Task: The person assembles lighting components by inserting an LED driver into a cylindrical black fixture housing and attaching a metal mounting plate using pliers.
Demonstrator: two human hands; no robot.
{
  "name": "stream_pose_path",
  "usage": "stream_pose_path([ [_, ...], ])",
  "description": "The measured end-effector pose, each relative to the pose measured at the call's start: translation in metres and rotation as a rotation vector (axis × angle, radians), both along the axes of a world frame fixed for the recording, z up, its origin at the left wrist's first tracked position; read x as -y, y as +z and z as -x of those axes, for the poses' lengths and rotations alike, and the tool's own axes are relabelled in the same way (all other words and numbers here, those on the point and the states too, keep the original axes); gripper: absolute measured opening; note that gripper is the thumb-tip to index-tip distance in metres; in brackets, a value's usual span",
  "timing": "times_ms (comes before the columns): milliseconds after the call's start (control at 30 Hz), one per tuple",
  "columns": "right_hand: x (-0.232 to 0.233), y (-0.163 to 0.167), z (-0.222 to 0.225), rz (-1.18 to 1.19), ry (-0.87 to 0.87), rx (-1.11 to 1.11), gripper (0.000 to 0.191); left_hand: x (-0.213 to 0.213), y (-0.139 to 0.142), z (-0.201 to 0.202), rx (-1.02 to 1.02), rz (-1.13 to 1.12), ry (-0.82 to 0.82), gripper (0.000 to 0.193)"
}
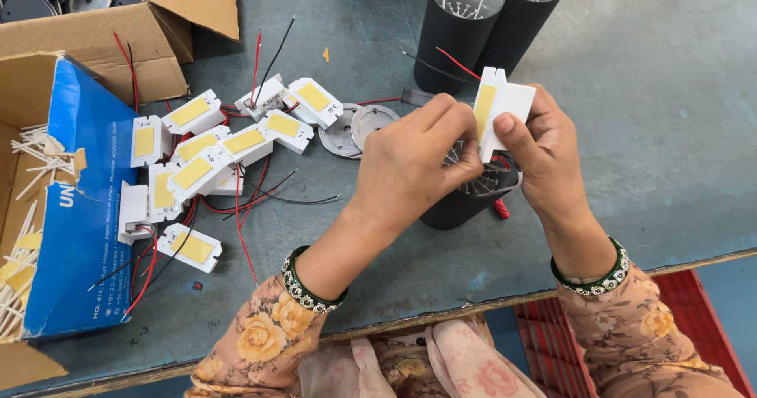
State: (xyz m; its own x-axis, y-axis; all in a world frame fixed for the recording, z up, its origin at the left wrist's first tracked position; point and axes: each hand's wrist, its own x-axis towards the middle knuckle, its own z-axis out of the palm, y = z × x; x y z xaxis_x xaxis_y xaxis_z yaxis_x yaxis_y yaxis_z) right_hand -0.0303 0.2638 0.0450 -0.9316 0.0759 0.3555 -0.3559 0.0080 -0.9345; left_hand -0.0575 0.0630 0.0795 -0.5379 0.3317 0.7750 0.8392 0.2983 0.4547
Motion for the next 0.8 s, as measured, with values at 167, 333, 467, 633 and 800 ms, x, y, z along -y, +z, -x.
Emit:
stream_pose_path([
  [167,0.0,0.001,0.0,0.011,-0.013,0.017,0.036,0.009,-0.002,0.001,0.098,-0.124,-0.154,0.014],
  [333,0.001,0.001,0.0,-0.017,-0.03,0.018,0.035,0.016,-0.004,-0.001,0.05,-0.049,-0.117,0.014],
  [467,0.001,0.001,0.0,-0.008,-0.017,-0.002,0.037,0.014,-0.004,-0.001,-0.015,-0.02,-0.077,0.015],
  [633,0.002,0.002,0.0,-0.015,-0.03,0.011,0.04,0.01,-0.003,-0.002,-0.077,-0.004,-0.022,0.017],
  [800,0.002,0.003,-0.001,-0.021,-0.032,0.015,0.04,0.007,-0.002,-0.001,-0.086,0.01,-0.005,0.02],
])
